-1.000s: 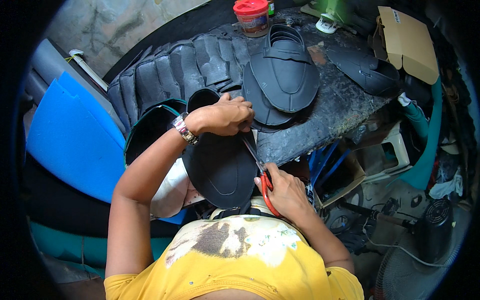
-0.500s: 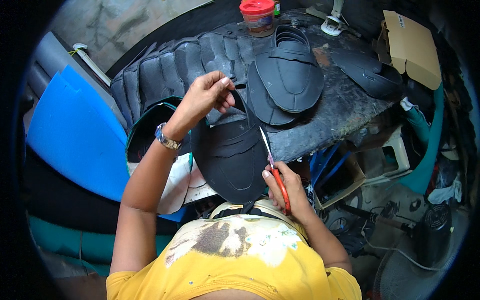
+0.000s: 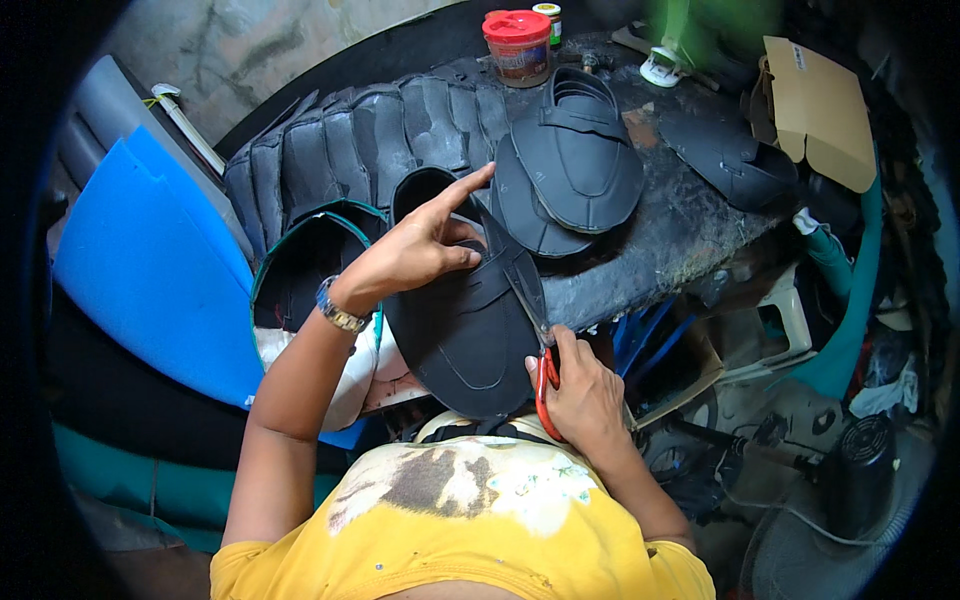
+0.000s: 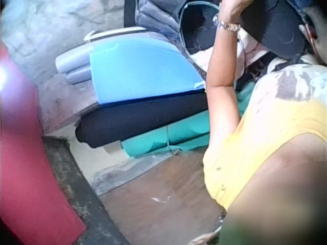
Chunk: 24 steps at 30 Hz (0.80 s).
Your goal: The person uses red-handled shears to trim excess material from the edges of black shoe uppers. They repeatedly pick up each upper, cut along the perimeter, and place the trimmed pieces into a stack on the workbench.
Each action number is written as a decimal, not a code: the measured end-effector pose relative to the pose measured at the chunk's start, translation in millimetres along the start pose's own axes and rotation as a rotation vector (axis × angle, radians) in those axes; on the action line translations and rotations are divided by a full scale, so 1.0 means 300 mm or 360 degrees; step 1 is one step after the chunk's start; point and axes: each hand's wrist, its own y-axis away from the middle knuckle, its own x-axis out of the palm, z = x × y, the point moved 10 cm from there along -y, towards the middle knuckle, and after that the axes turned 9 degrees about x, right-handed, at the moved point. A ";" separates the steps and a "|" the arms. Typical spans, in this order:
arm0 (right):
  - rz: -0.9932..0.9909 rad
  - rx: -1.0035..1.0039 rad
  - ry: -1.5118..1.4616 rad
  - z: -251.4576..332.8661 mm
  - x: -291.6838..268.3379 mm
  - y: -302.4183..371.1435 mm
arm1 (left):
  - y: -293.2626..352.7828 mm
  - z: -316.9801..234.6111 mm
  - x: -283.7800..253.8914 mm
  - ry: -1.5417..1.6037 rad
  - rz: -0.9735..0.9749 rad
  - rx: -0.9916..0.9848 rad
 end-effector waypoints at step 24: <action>-0.0248 -0.0260 -0.0694 0.111 -0.201 -0.004 | 0.146 -0.141 -0.077 0.0592 -0.0405 0.0286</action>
